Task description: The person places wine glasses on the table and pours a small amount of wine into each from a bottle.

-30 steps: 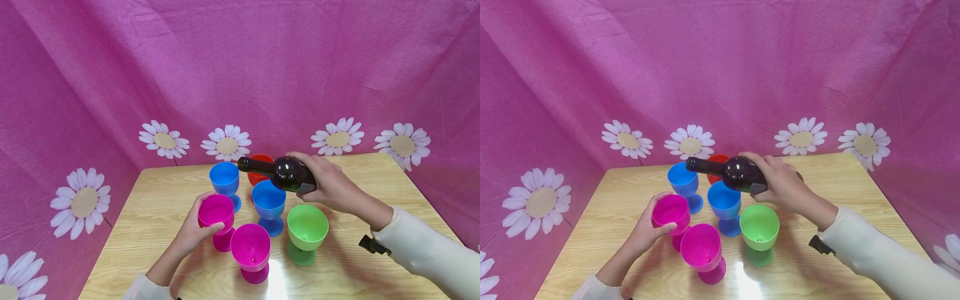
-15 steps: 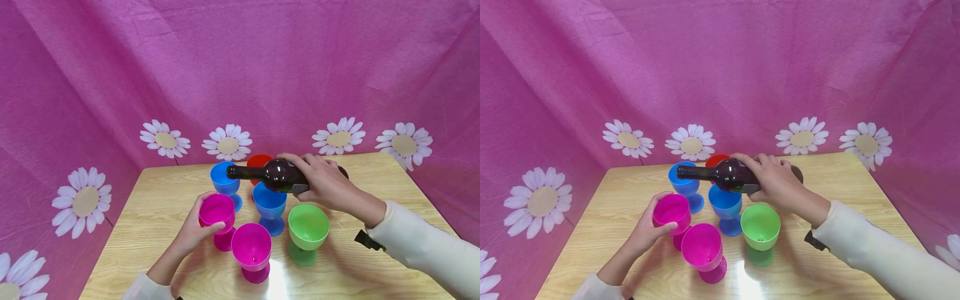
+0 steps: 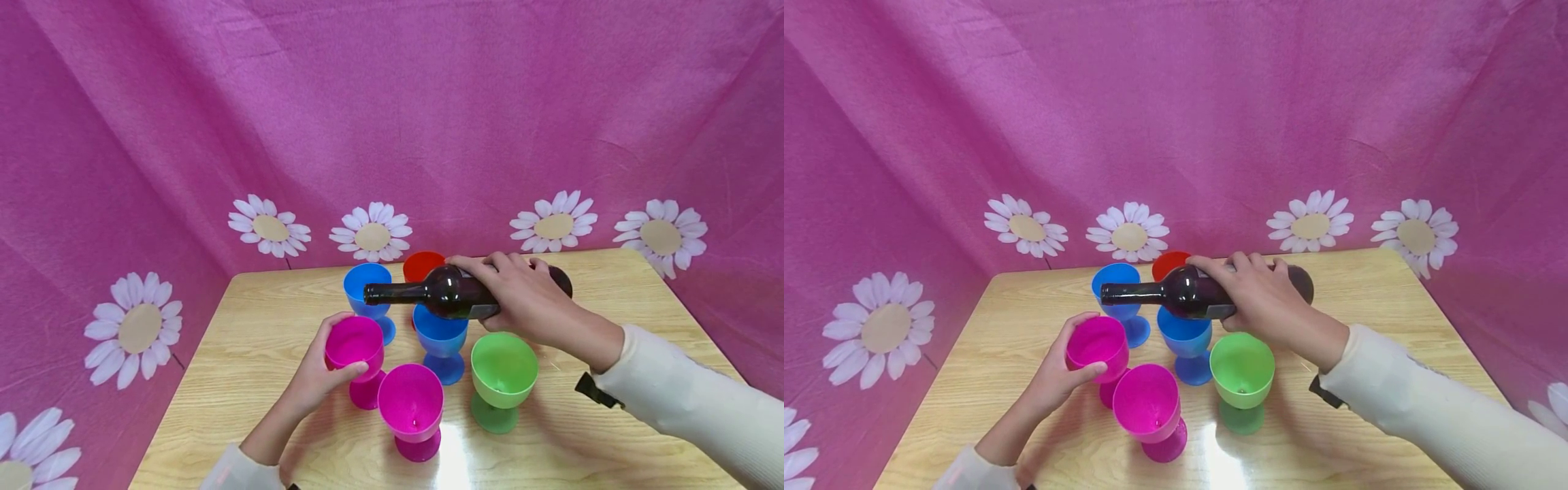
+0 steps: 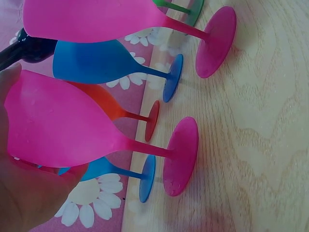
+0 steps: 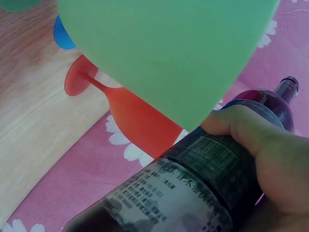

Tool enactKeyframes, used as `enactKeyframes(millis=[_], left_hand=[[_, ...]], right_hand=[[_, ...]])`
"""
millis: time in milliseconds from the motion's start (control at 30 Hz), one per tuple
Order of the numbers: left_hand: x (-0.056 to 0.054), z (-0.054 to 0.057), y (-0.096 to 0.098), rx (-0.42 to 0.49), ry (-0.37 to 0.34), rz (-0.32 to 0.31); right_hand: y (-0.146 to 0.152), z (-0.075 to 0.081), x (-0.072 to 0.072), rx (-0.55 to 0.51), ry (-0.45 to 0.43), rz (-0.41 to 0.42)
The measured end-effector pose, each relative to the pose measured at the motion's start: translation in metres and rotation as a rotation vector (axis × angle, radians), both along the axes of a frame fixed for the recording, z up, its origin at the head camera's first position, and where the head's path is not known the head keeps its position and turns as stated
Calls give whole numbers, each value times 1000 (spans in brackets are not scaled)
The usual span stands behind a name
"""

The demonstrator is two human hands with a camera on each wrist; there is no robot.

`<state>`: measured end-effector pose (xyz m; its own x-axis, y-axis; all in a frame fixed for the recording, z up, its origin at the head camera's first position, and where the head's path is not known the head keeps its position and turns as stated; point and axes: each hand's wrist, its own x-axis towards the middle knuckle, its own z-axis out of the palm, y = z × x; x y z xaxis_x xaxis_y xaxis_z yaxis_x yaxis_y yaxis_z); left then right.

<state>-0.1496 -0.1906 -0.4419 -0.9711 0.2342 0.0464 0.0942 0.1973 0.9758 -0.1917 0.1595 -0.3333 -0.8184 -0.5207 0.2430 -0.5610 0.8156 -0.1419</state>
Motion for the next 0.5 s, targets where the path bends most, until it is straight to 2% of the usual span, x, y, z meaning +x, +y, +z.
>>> enactKeyframes(millis=[500], left_hand=[[0, -1, 0, 9, 0, 2]], right_hand=[[-8, 1, 3, 65, -18, -45]])
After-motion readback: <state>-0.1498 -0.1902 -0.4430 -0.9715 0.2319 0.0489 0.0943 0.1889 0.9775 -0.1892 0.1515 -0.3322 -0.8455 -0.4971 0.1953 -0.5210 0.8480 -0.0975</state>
